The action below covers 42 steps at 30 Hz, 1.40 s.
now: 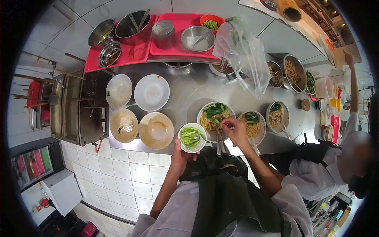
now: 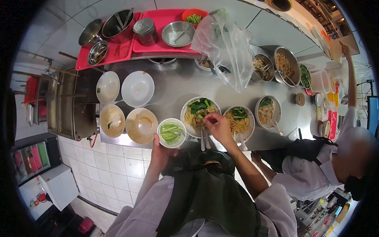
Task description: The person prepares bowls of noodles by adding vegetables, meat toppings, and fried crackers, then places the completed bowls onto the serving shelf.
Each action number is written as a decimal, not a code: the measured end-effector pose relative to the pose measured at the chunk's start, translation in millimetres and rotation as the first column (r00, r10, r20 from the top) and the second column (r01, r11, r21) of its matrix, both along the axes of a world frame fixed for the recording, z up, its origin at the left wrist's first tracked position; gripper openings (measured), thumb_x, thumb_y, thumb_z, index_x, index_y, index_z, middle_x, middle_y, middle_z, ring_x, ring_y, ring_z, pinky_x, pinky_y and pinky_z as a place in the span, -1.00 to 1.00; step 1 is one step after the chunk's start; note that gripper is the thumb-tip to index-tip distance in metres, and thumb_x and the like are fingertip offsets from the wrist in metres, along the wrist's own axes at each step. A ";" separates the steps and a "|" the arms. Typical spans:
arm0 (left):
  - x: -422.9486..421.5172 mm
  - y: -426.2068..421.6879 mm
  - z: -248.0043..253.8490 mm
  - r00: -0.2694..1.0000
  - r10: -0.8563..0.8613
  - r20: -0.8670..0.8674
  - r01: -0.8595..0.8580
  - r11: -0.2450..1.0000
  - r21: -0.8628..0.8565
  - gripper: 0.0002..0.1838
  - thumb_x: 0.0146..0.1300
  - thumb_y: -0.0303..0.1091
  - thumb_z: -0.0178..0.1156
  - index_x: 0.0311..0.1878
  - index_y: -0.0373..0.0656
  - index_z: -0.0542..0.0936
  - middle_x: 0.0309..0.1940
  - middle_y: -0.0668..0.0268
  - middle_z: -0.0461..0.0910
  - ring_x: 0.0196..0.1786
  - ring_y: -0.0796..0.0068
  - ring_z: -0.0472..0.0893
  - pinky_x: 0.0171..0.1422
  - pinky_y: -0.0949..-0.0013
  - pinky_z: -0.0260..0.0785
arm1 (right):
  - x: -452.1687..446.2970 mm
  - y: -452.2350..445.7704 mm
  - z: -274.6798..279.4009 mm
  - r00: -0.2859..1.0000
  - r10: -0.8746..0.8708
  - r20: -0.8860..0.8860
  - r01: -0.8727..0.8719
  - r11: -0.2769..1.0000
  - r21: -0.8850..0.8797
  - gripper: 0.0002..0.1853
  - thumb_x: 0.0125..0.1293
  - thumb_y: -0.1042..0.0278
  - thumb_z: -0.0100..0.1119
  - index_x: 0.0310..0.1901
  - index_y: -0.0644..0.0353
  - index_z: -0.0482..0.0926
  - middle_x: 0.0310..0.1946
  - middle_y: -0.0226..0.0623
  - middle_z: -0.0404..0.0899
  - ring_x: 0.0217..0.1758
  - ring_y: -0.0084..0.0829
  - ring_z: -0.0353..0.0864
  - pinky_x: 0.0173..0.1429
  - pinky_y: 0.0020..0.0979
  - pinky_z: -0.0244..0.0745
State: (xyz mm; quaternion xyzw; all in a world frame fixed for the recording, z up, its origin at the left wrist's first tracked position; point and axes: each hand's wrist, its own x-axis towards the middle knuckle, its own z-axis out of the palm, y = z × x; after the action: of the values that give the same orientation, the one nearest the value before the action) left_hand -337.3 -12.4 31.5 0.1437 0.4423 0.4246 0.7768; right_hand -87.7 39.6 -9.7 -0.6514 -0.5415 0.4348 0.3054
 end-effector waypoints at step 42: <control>4.9 22.4 23.3 0.992 -0.117 -0.054 0.128 0.953 0.275 -0.30 0.49 0.19 -0.22 0.50 -0.07 0.05 0.14 0.25 0.42 -0.16 0.50 0.56 -0.33 0.45 0.44 | -74.6 22.1 136.1 0.485 0.664 0.570 -0.811 0.585 0.009 -0.88 0.07 0.42 0.23 -0.32 0.17 0.57 -0.26 -0.26 0.54 -0.30 -0.17 0.68 -0.27 -0.18 0.59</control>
State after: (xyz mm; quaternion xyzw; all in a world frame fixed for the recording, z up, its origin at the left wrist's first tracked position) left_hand -332.3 9.9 54.8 0.2863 0.3827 0.4308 0.7655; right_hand -162.3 61.7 126.4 -0.3911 -0.8842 0.2546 0.0193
